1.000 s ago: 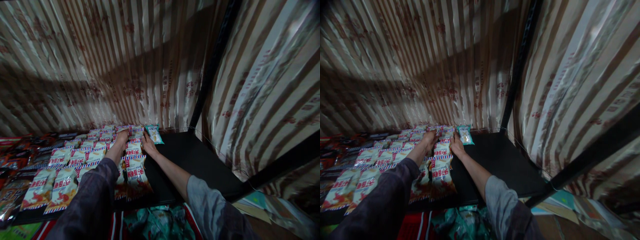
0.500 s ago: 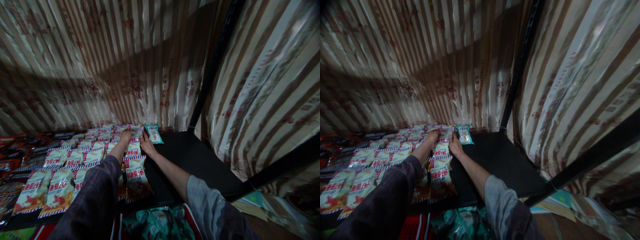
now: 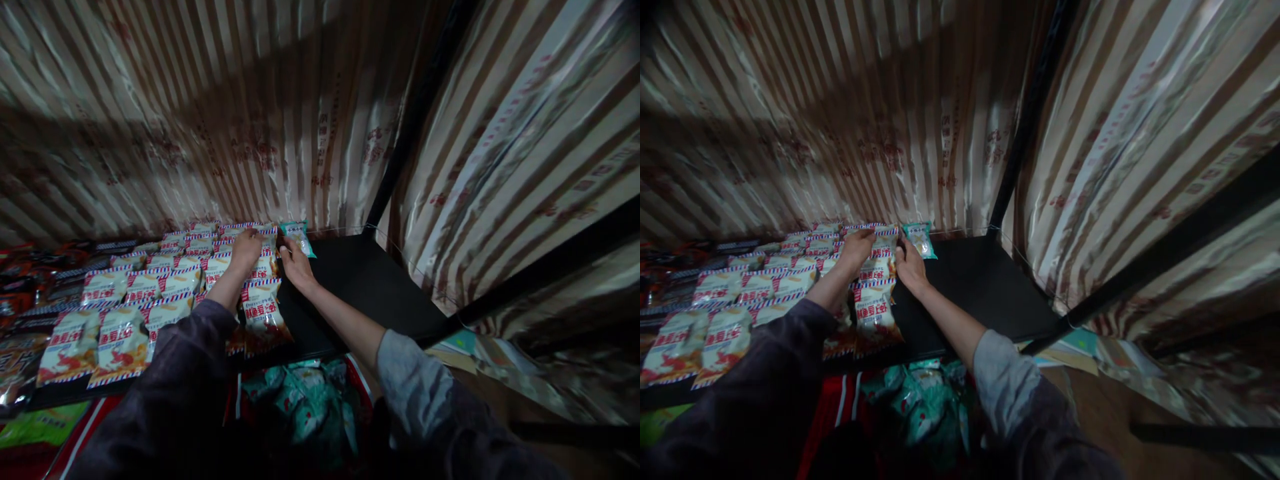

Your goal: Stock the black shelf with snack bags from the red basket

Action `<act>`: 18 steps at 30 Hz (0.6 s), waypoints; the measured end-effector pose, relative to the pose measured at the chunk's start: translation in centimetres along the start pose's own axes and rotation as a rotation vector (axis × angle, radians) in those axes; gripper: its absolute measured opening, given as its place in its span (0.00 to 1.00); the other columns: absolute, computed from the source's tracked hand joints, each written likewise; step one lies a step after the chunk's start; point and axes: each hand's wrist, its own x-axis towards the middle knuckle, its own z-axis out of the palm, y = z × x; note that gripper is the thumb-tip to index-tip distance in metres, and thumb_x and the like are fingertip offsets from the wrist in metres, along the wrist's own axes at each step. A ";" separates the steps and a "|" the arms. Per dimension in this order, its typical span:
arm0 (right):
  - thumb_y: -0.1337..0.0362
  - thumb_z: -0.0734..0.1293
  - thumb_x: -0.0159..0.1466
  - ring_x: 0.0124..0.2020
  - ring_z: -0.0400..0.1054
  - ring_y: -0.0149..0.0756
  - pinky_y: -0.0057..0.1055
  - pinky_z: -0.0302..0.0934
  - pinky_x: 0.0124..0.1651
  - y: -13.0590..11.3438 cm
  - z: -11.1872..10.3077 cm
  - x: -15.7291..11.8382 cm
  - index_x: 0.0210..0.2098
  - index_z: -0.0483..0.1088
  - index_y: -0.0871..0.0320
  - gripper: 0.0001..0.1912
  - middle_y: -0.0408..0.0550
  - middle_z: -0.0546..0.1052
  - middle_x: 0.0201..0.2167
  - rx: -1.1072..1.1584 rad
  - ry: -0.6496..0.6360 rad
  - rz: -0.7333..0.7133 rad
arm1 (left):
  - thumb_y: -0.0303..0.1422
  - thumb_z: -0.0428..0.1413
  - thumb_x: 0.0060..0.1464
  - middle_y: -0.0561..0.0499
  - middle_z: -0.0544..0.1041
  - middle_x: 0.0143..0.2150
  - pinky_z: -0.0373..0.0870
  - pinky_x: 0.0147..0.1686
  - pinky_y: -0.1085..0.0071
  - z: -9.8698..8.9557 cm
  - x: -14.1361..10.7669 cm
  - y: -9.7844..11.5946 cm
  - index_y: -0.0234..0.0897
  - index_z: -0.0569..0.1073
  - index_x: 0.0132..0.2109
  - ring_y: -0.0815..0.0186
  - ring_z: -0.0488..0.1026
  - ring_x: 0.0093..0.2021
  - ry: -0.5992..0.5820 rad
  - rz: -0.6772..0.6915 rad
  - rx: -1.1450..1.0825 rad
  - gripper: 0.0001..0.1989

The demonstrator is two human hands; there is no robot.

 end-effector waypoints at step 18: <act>0.45 0.61 0.56 0.33 0.73 0.44 0.43 0.68 0.41 5.8 -5.2 -32.9 0.35 0.71 0.56 0.21 0.51 0.78 0.31 0.357 -0.075 0.657 | 0.28 0.48 0.57 0.40 0.78 0.39 0.69 0.35 0.69 4.1 -28.4 -12.2 0.30 0.74 0.41 0.62 0.75 0.38 -0.629 -0.253 0.500 0.11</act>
